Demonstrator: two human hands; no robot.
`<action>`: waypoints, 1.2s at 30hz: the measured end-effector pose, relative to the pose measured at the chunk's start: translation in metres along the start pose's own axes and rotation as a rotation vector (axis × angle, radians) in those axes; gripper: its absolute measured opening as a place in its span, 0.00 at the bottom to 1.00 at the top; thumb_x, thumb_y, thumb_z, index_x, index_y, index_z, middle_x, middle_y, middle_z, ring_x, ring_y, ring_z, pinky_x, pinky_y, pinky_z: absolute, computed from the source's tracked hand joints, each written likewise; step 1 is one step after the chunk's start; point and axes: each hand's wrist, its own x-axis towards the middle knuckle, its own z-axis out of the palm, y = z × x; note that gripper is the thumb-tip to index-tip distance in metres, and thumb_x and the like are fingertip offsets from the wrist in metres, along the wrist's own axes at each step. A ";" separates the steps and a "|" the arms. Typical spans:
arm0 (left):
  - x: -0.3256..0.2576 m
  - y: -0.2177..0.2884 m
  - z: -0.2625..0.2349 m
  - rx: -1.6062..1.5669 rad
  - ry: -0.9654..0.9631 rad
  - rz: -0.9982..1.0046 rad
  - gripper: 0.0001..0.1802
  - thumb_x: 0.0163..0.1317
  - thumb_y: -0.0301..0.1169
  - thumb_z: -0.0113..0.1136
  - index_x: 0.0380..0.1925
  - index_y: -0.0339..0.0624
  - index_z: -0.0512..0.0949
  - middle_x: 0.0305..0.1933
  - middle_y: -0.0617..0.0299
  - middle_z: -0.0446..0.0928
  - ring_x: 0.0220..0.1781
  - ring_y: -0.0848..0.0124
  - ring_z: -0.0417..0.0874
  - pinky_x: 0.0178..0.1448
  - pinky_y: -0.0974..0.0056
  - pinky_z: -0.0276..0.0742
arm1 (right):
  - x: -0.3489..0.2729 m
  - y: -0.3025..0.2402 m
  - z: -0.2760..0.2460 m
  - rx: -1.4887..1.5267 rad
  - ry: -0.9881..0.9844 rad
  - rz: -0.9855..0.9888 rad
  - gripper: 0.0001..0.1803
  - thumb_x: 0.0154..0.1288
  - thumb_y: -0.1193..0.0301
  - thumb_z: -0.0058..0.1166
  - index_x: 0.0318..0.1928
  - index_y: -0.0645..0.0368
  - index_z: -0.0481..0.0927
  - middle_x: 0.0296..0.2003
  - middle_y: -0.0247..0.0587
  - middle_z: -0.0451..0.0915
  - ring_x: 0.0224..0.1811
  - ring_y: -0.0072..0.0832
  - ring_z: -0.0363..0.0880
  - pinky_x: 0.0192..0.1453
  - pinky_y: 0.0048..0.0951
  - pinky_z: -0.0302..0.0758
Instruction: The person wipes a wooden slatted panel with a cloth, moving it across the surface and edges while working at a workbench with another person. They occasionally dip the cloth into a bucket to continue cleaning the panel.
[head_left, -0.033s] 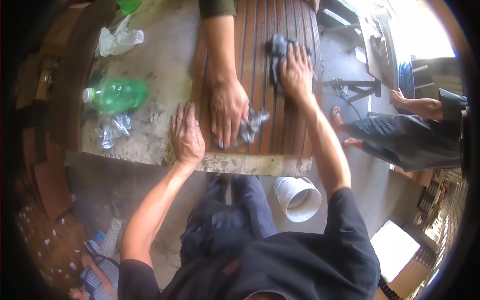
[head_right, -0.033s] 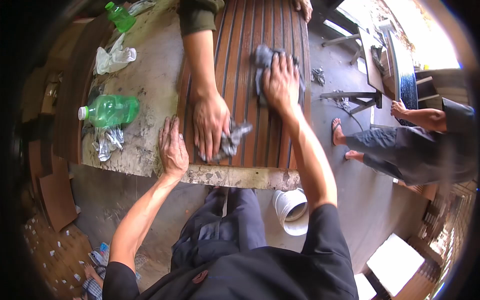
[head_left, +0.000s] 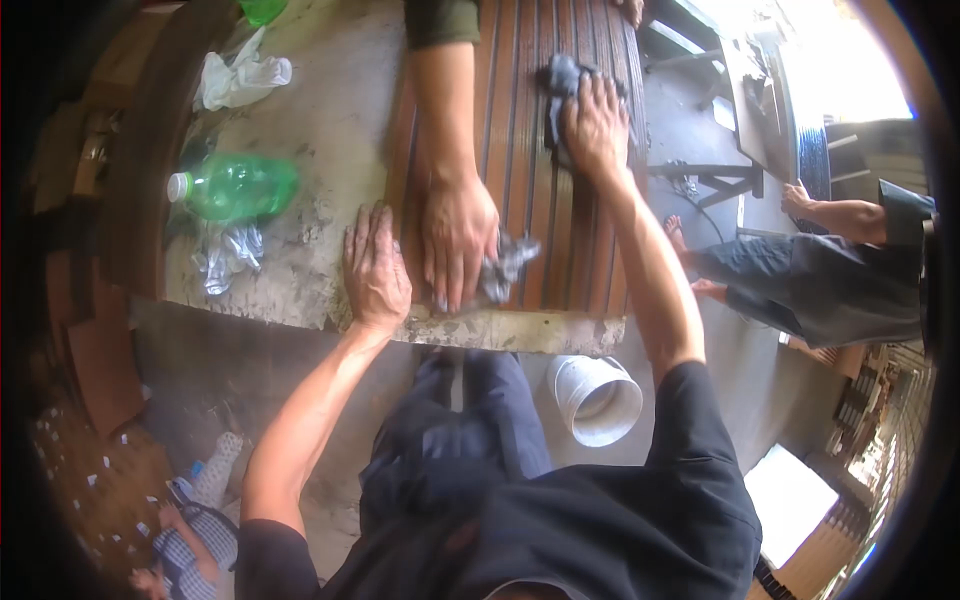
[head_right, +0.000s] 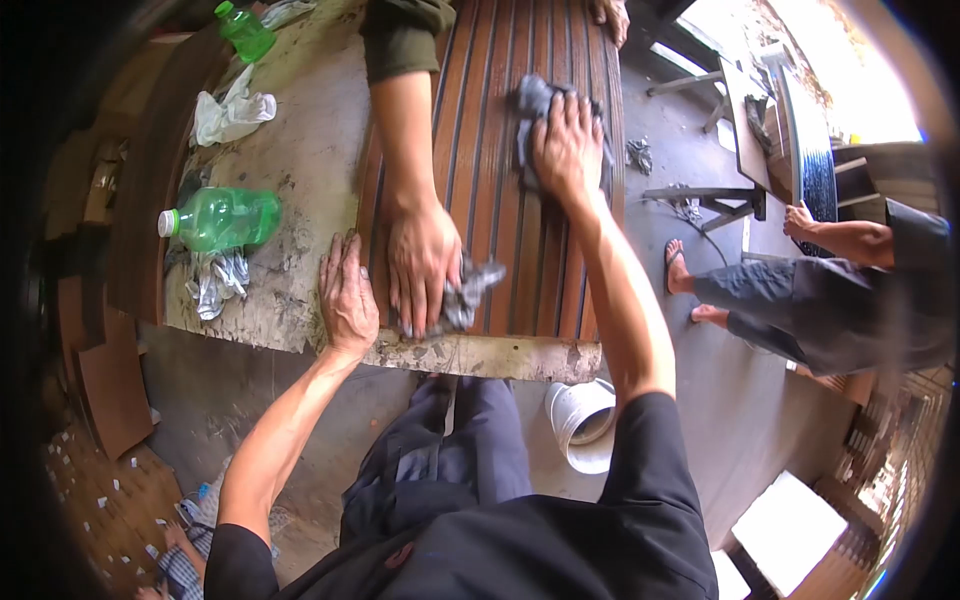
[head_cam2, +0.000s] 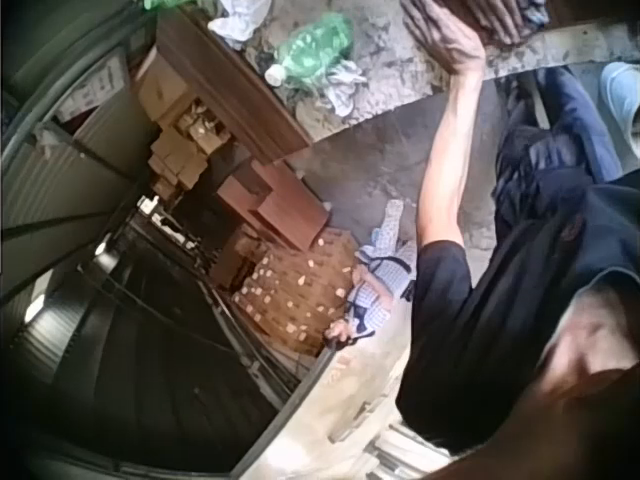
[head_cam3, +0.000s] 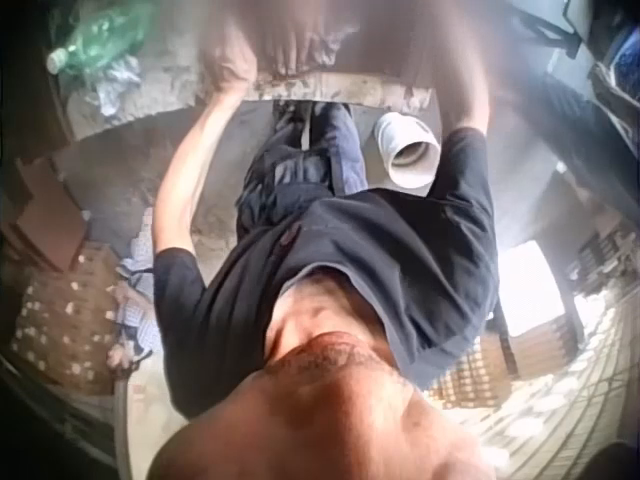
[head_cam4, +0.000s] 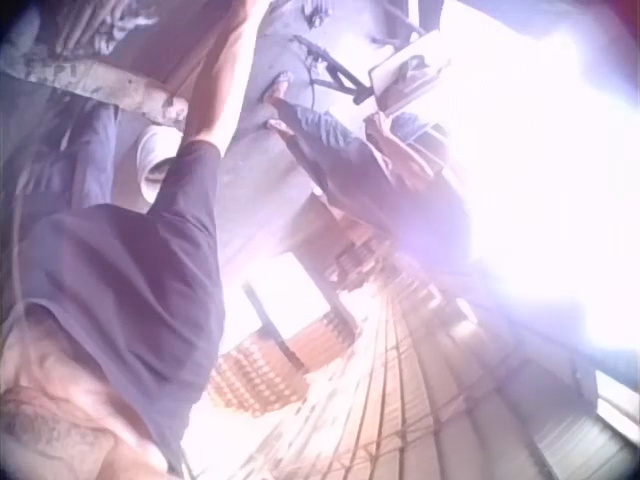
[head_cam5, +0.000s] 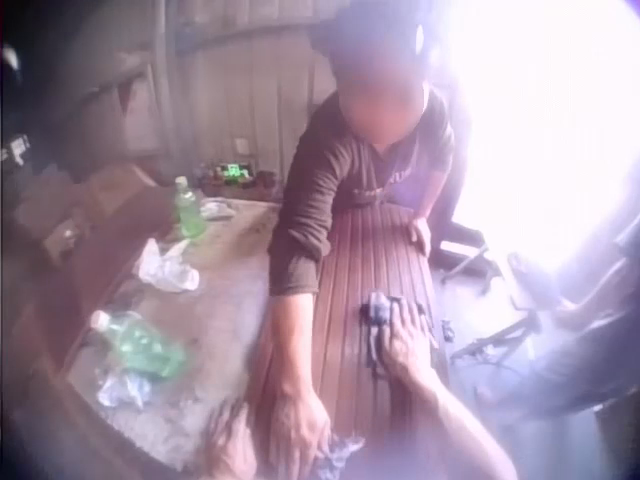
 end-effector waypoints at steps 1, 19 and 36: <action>0.004 0.002 0.001 -0.011 0.008 0.017 0.26 0.80 0.29 0.48 0.75 0.34 0.72 0.77 0.41 0.75 0.81 0.42 0.72 0.85 0.39 0.63 | 0.034 0.016 0.013 -0.019 0.042 0.028 0.36 0.82 0.54 0.43 0.79 0.66 0.70 0.81 0.61 0.66 0.85 0.58 0.60 0.86 0.61 0.57; 0.003 -0.008 0.007 -0.103 0.049 -0.028 0.26 0.85 0.34 0.43 0.76 0.37 0.73 0.79 0.36 0.73 0.83 0.39 0.70 0.87 0.42 0.62 | -0.206 -0.072 -0.113 0.011 -0.308 0.051 0.38 0.79 0.61 0.48 0.84 0.60 0.63 0.86 0.53 0.59 0.90 0.53 0.50 0.91 0.56 0.46; -0.003 -0.006 -0.005 -0.084 -0.014 -0.055 0.25 0.85 0.32 0.44 0.76 0.36 0.73 0.77 0.39 0.76 0.83 0.41 0.70 0.87 0.39 0.60 | 0.036 0.080 -0.001 -0.070 -0.185 -0.244 0.31 0.81 0.65 0.44 0.77 0.70 0.68 0.74 0.68 0.71 0.78 0.61 0.67 0.84 0.58 0.62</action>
